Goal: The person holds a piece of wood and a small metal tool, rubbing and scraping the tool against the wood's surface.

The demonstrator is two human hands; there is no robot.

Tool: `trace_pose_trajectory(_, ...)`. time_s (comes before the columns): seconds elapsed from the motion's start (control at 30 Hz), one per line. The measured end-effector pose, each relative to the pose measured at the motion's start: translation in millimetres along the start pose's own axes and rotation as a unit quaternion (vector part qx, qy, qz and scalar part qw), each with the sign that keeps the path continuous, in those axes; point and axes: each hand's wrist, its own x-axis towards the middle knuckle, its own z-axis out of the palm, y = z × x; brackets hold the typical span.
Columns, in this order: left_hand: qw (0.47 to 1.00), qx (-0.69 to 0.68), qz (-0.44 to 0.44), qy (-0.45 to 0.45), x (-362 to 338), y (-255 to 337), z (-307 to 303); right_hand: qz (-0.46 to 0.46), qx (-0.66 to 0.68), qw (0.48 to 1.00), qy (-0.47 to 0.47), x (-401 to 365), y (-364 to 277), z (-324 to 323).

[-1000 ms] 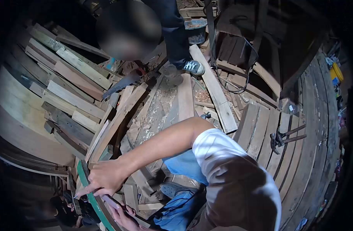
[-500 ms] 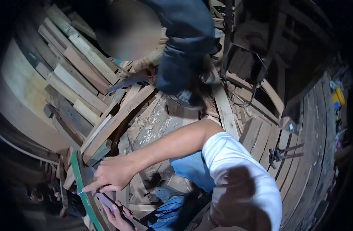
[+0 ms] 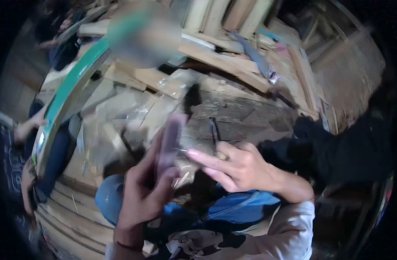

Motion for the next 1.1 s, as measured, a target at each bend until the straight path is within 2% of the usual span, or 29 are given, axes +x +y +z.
trace_pose_trajectory(0.03, 0.999, 0.000, -0.024, -0.046, 1, 6, -5, 0.014, -0.015, 0.999, -0.041, 5, -6, -1)
trace_pose_trajectory(0.1, 0.991, 0.048, 0.092, -0.088, 9, -12, -13, 0.020, -0.039, 0.998, -0.043, 7, -7, 6)
trace_pose_trajectory(0.13, 0.985, 0.036, 0.147, -0.080, 12, -21, -12, 0.028, -0.033, 0.998, -0.043, 7, -4, 6)
trace_pose_trajectory(0.17, 0.981, 0.081, 0.157, -0.082, 12, -15, -11, 0.043, -0.031, 0.998, -0.037, 5, 2, 3)
trace_pose_trajectory(0.2, 0.984, 0.088, 0.129, -0.087, 12, -7, -13, 0.044, -0.044, 0.998, 0.006, 4, 7, 6)
trace_pose_trajectory(0.3, 0.989, 0.069, 0.095, -0.095, 13, -5, -17, -0.002, -0.043, 0.995, -0.090, 8, -1, -1)
trace_pose_trajectory(0.37, 0.978, 0.090, 0.164, -0.094, 17, -11, -20, -0.017, -0.026, 0.998, -0.058, 12, 4, 7)
trace_pose_trajectory(0.43, 0.982, 0.102, 0.130, -0.094, 13, -4, -23, 0.037, -0.124, 0.990, -0.054, 15, 15, 3)
trace_pose_trajectory(0.47, 0.985, 0.089, 0.106, -0.105, 12, -4, -24, 0.048, -0.201, 0.970, -0.131, 16, 1, -4)
trace_pose_trajectory(0.5, 0.987, 0.076, 0.087, -0.115, 12, -3, -26, -0.022, -0.203, 0.973, -0.108, 7, -8, 3)
trace_pose_trajectory(0.57, 0.985, 0.067, 0.093, -0.130, 12, -9, -28, -0.027, -0.109, 0.983, -0.145, 17, -8, -4)
trace_pose_trajectory(0.6, 0.986, 0.084, 0.098, -0.105, 12, -10, -27, -0.037, -0.216, 0.971, -0.090, 16, 2, 1)
trace_pose_trajectory(0.63, 0.987, 0.100, 0.101, -0.080, 10, -12, -25, 0.068, -0.193, 0.976, -0.068, 19, 5, 0)
trace_pose_trajectory(0.73, 0.985, 0.105, 0.094, -0.097, 8, -7, -31, -0.031, -0.074, 0.989, -0.121, 19, -16, 2)
trace_pose_trajectory(0.77, 0.985, 0.098, 0.077, -0.123, 6, -6, -32, -0.044, -0.106, 0.984, -0.138, 21, -12, -4)
trace_pose_trajectory(0.83, 0.990, 0.086, 0.066, -0.090, 5, -8, -25, 0.055, -0.156, 0.984, -0.062, 16, 7, 2)
trace_pose_trajectory(0.87, 0.987, 0.097, 0.077, -0.098, 2, -10, -26, 0.075, -0.177, 0.978, -0.085, 13, 1, 0)
trace_pose_trajectory(0.9, 0.984, 0.112, 0.095, -0.103, 2, -11, -27, -0.014, -0.154, 0.982, -0.108, 12, -11, -2)
trace_pose_trajectory(0.97, 0.983, 0.101, 0.122, -0.092, 4, -10, -25, -0.046, -0.134, 0.983, -0.120, 12, -22, -2)
trace_pose_trajectory(1.0, 0.983, 0.084, 0.139, -0.086, 3, -11, -23, 0.008, -0.181, 0.977, -0.113, 8, -12, -4)
trace_pose_trajectory(1.03, 0.989, 0.077, 0.099, -0.081, 0, -11, -22, 0.113, -0.147, 0.978, -0.092, 10, -4, -3)
trace_pose_trajectory(1.1, 0.987, 0.088, 0.080, -0.112, -3, -6, -26, -0.003, -0.164, 0.982, -0.090, 6, -14, -3)
